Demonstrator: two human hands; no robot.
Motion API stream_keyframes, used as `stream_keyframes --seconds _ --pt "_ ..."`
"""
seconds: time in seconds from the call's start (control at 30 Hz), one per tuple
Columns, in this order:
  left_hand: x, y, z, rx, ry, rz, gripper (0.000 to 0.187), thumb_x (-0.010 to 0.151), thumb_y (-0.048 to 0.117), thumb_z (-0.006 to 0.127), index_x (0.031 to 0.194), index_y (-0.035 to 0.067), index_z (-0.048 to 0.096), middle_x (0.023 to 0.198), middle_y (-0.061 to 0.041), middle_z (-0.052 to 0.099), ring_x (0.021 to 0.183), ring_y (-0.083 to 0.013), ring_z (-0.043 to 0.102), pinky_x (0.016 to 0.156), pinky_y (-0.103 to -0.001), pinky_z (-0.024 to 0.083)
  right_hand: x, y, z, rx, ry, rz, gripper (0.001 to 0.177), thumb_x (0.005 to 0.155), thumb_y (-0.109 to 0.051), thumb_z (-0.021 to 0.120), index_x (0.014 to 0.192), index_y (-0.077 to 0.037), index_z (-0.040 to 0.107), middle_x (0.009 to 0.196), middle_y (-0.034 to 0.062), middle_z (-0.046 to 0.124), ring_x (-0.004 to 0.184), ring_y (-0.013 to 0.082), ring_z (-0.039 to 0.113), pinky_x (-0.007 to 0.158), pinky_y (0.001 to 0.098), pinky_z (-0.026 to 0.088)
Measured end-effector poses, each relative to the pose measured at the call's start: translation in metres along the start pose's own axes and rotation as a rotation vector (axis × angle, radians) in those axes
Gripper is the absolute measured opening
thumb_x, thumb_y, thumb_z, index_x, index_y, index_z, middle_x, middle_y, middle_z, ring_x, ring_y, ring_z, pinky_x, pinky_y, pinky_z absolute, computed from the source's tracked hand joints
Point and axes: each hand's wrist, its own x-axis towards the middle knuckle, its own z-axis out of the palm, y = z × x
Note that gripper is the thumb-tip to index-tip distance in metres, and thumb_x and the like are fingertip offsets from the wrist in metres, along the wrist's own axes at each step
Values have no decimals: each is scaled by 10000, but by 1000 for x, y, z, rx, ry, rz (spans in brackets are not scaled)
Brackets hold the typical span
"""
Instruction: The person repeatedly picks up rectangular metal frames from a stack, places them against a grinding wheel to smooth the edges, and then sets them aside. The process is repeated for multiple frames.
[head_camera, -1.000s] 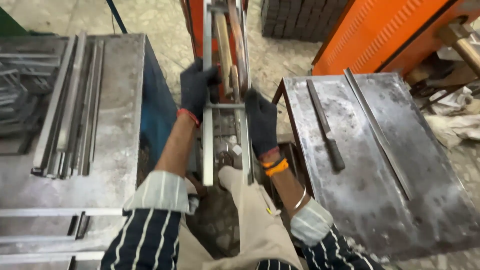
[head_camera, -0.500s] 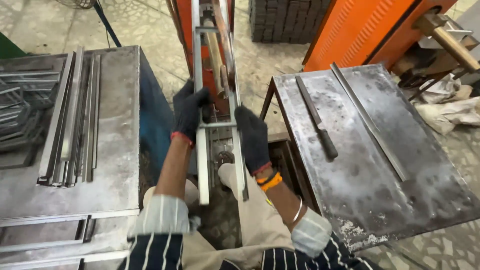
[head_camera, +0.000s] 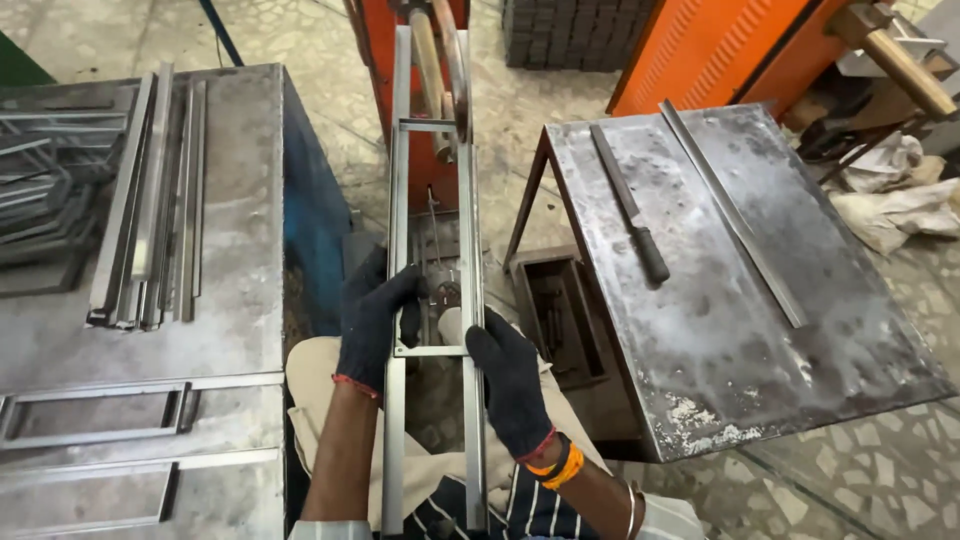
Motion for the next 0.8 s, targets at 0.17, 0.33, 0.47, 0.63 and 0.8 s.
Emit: stream_keyframes --seconds 0.17,0.33,0.47,0.63,0.8 --pt "-3 1 1 -18 11 -2 231 942 85 632 1137 -38 653 714 -125 684 372 -169 537 319 -310 395 -4 -6 1 -150 12 -38 438 990 -247 623 1325 28 683 1023 40 754 870 90 597 771 276 505" --pt "1 -5 -3 -41 2 -17 209 941 82 639 1105 -49 633 713 -127 677 366 -170 531 312 -312 389 -3 -9 3 -47 -19 -55 439 985 -256 619 1319 27 654 1062 11 753 927 68 628 825 267 515" --pt "1 -12 -7 -42 5 -8 186 944 85 650 1064 -57 633 719 -135 688 389 -172 546 336 -312 405 -5 1 0 -111 27 -38 442 994 -249 637 1337 26 682 957 7 692 830 75 545 724 273 473" --pt "0 -15 -8 -27 21 -26 179 953 97 663 1020 -66 630 705 -131 689 396 -176 554 337 -319 411 -7 -5 4 -26 19 -36 402 1001 -249 622 1256 55 688 969 -4 725 876 67 614 773 253 510" --pt "8 -32 -19 36 20 49 178 952 81 687 1104 -13 682 749 -105 690 487 -141 579 422 -279 419 -7 -11 5 -11 20 -74 402 991 -241 628 1275 40 675 990 -21 720 908 58 616 798 249 520"
